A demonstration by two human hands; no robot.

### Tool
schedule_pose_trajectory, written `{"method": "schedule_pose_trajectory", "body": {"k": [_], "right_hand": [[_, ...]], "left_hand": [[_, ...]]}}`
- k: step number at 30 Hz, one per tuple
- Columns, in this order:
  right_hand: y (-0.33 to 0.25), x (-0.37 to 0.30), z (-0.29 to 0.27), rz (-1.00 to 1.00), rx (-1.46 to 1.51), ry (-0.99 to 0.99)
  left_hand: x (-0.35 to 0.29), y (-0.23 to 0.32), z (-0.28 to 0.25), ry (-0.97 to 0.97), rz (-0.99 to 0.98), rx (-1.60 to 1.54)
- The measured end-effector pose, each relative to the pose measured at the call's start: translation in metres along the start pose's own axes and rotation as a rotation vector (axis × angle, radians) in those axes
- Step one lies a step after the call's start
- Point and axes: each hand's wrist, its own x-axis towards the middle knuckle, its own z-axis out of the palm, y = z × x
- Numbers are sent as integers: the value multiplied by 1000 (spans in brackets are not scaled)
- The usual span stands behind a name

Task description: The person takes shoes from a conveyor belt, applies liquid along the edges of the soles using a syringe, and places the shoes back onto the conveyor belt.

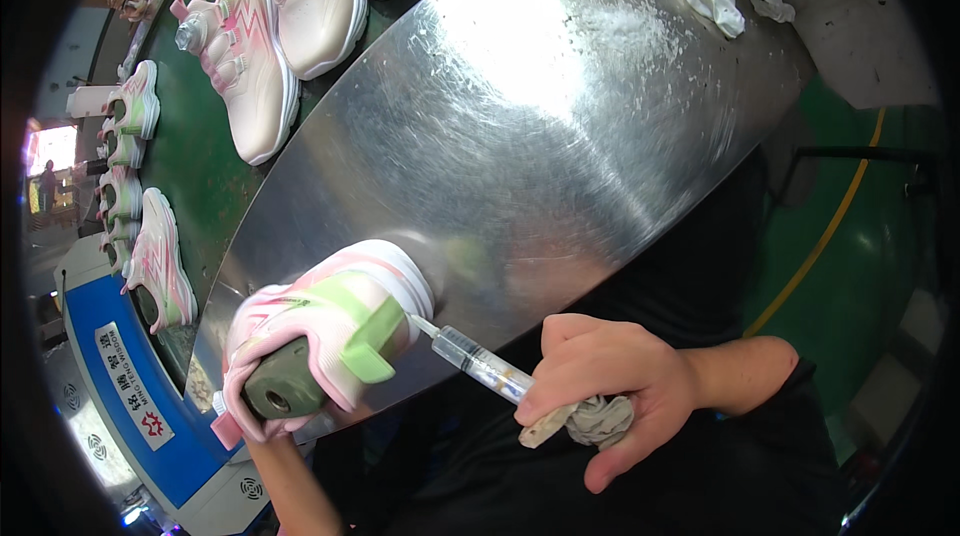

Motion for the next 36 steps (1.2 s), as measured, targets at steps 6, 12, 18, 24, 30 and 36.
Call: {"method": "schedule_pose_trajectory", "body": {"k": [6, 12, 18, 24, 30, 36], "right_hand": [[2, 4, 6, -15, -66, -49], [-7, 4, 17, 23, -97, -59], [-21, 3, 24, 33, -129, -49], [-43, 9, 33, 86, -133, -64], [-78, 7, 40, 137, -194, -66], [-123, -5, 31, 237, -275, -191]], "left_hand": [[-58, -12, -16, 186, -479, -781], [-106, 15, 8, 41, -599, -1063], [-121, 44, 53, -124, -666, -1229], [-123, 50, 75, -376, -691, -1405], [-112, 66, 100, -491, -862, -1467], [-83, 88, 131, -672, -646, -1510]]}}
